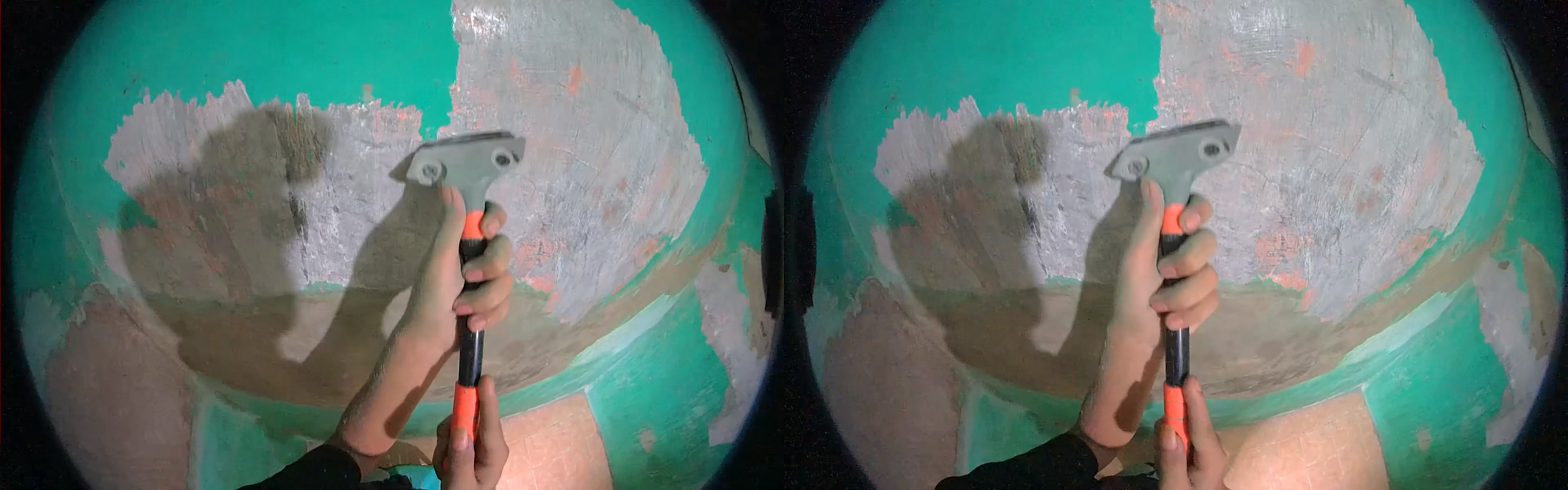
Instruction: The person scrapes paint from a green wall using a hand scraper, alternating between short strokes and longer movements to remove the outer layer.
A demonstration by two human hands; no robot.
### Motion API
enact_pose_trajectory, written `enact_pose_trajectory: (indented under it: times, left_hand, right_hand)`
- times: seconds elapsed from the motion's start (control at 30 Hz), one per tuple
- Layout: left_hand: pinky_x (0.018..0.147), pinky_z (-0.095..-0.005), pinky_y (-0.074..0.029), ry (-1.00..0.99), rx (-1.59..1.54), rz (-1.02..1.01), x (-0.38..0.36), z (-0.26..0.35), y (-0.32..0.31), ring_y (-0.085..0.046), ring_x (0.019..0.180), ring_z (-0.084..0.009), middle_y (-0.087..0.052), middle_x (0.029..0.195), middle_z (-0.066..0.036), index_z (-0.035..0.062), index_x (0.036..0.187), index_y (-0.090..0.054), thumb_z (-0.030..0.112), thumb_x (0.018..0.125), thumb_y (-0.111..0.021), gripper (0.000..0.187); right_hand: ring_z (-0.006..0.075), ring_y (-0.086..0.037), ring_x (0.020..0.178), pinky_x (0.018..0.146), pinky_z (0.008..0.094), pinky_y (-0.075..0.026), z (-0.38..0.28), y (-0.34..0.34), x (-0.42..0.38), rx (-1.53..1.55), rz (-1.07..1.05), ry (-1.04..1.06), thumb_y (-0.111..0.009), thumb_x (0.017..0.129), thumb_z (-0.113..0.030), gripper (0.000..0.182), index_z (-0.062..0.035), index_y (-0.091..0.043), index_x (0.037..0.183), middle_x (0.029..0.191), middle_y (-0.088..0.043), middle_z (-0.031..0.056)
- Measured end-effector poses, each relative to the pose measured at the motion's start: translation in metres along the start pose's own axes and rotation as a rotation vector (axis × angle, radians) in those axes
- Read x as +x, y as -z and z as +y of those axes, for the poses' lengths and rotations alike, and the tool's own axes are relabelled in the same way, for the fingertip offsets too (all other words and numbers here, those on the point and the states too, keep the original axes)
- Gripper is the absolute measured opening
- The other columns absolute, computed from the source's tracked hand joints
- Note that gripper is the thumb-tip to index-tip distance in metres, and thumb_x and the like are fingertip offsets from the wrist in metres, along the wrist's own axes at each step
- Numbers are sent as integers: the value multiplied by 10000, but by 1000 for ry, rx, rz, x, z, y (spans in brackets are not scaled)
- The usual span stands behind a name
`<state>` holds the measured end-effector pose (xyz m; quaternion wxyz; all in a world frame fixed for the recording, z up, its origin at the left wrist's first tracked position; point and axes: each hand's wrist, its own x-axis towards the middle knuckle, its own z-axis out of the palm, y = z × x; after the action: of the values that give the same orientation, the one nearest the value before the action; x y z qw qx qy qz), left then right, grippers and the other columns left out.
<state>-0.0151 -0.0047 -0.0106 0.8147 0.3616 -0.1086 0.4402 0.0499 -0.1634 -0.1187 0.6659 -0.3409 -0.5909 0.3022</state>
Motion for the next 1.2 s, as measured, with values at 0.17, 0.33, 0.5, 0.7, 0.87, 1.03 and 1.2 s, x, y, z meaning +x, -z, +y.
enact_pose_trajectory:
  times: [0.17,0.33,0.5,0.7,0.87,1.03,1.2]
  left_hand:
    - [291,-196,-221,-6,-13,12,-3,-7,3,-194,320,-22,-248,530,85,162,878,-382,662,906,-306,506]
    - [299,-195,-229,-41,96,57,8,4,-12,-201,326,-24,-258,533,85,163,873,-387,668,897,-330,509]
    - [301,-212,-243,30,73,72,-1,-8,-1,-197,326,-36,-259,530,82,172,870,-397,690,881,-335,521]
    - [311,-201,-244,-15,118,78,5,-3,-13,-197,332,-30,-242,523,83,170,867,-392,689,883,-336,522]
    - [312,-199,-243,-9,63,69,-2,-9,-6,-199,335,-23,-245,526,90,172,861,-394,682,889,-329,515]
    - [308,-196,-236,-24,58,70,-2,-8,-8,-196,329,-22,-237,512,92,166,859,-393,683,888,-332,521]
    - [303,-194,-225,-10,109,69,-3,-7,2,-195,324,-23,-232,502,93,168,850,-393,689,883,-335,525]
  right_hand:
    - [57,-366,557,504,198,-306,2,3,1,38,27,-11,-432,984,-152,519,42,-259,1433,729,-460,-5]
    - [57,-376,544,485,193,-307,-1,4,16,35,-1,18,-435,983,-158,526,38,-253,1436,710,-453,-8]
    - [47,-364,509,455,187,-296,0,10,7,74,-24,-2,-442,982,-162,542,22,-235,1448,693,-453,-12]
    - [40,-367,510,457,188,-299,-13,10,13,66,-31,13,-454,979,-157,552,20,-230,1451,702,-462,-9]
    - [45,-375,505,459,182,-311,-14,16,3,136,-37,-104,-472,967,-157,574,21,-219,1450,703,-469,5]
    - [48,-384,529,479,180,-321,-17,9,3,68,-29,-29,-467,967,-140,567,18,-218,1452,735,-479,5]
    - [50,-383,603,564,189,-344,8,16,4,-163,-98,143,-447,975,-120,539,29,-237,1449,782,-475,-18]
